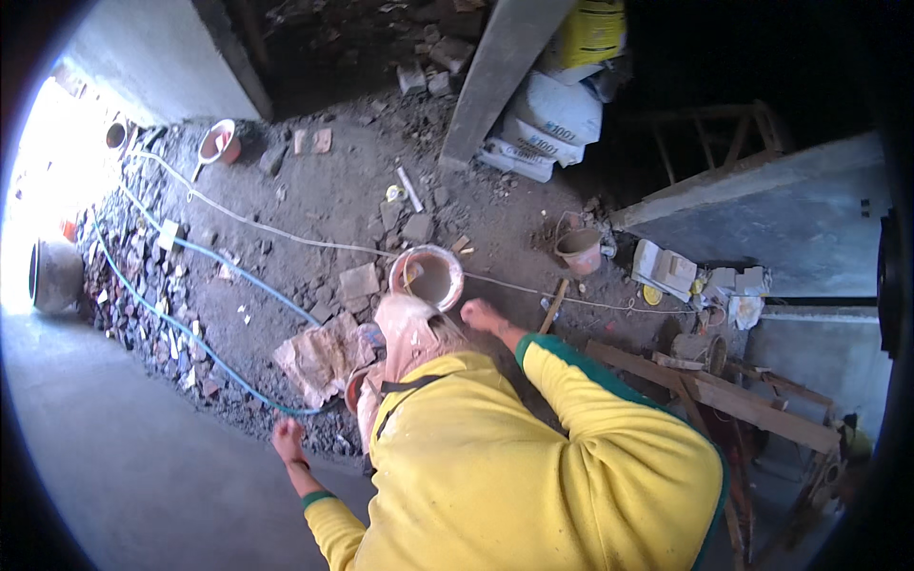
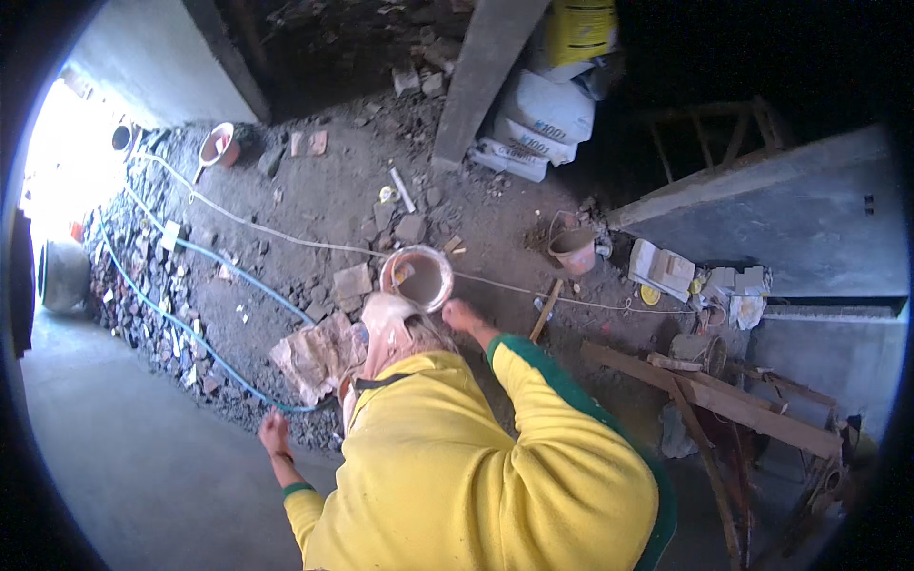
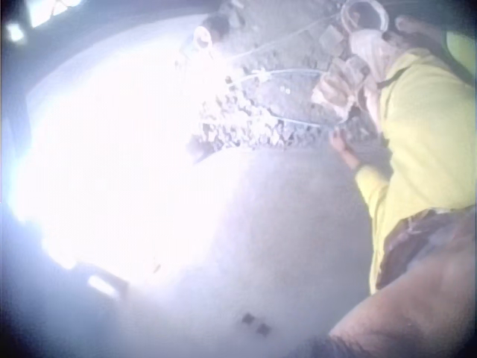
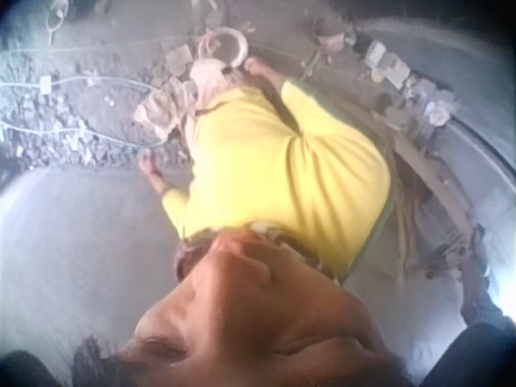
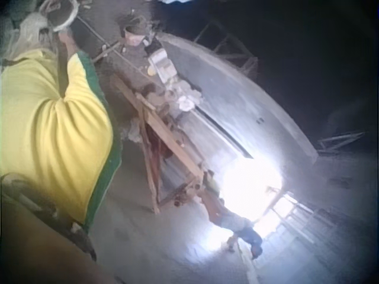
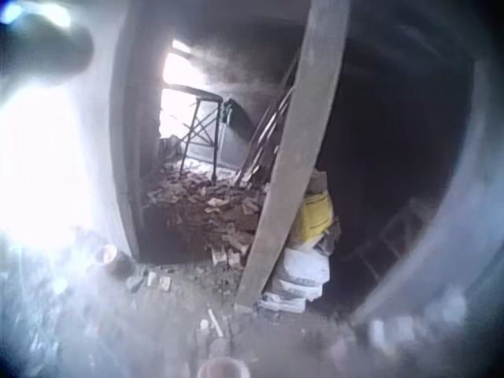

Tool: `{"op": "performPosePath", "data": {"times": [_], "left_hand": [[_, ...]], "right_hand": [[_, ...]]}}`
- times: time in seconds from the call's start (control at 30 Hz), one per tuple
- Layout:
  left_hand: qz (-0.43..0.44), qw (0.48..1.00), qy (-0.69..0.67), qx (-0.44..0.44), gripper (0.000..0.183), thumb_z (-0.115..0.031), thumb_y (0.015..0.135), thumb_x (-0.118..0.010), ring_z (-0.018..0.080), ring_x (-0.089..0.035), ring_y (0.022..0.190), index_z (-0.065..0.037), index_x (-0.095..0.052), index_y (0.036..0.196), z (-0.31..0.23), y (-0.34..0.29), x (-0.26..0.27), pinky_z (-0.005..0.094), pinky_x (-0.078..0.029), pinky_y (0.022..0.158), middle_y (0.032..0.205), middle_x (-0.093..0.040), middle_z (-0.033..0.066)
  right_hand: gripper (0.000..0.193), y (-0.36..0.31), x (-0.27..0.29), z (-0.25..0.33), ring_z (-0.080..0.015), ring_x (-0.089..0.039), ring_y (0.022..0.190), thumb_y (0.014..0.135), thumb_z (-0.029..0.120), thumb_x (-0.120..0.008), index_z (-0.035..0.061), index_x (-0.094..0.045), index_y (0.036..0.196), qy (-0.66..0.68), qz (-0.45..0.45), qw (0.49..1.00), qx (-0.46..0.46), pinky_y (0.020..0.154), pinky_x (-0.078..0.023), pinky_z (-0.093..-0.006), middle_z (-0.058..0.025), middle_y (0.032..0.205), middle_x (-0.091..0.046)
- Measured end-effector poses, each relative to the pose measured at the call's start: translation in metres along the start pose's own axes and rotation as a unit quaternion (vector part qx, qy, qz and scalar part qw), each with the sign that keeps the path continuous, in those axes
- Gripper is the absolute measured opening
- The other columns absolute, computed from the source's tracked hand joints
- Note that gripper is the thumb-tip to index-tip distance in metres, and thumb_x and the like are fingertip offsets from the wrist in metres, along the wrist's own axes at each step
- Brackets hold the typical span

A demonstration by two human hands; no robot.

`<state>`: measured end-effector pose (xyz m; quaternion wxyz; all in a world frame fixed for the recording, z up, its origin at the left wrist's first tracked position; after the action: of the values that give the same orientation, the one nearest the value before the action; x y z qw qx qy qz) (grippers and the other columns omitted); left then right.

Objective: The person uses a screwdriver to adjust screws on a small white electrical socket held in their hands. After completing the adjustment, the person walks through a construction area and pours a powdery substance from a bag into a metal basin.

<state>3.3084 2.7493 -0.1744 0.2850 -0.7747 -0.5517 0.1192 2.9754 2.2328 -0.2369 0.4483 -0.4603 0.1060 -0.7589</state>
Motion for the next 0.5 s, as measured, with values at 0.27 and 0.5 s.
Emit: {"op": "performPosePath", "data": {"times": [0.27,0.5], "left_hand": [[-0.043,0.992,0.064,-0.1,0.019,-0.019,0.091,-0.068,0.0145,-0.062,0.061,-0.002,-0.068,0.084,-0.087,0.093,-0.042,0.0292,-0.051,0.057,0.074,-0.064,0.002],[0.078,0.987,0.085,0.114,0.03,-0.032,0.092,-0.067,0.0123,-0.062,0.072,-0.002,-0.072,0.096,0.015,0.097,-0.093,0.0293,-0.051,0.068,0.082,-0.071,0.0035]], "right_hand": [[0.019,0.094,0.007,0.131,-0.0206,-0.064,0.069,0.087,0.022,-0.064,0.0052,-0.07,0.093,0.122,0.066,0.985,0.104,0.065,-0.052,-0.0347,-0.0093,0.086,-0.071],[0.035,0.196,-0.051,0.127,-0.0386,-0.067,0.098,0.089,0.035,-0.055,0.0056,-0.072,0.098,-0.117,0.134,0.971,0.161,0.082,-0.051,-0.0458,-0.022,0.102,-0.069]]}}
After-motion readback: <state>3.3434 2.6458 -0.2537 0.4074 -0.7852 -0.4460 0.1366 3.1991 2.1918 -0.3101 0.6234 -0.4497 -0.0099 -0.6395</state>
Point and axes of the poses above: each hand's wrist, its own y-axis towards the middle knuckle, its own x-axis out of the back of the hand, z = x × y, the point moved 3 cm from there along y, towards the middle knuckle
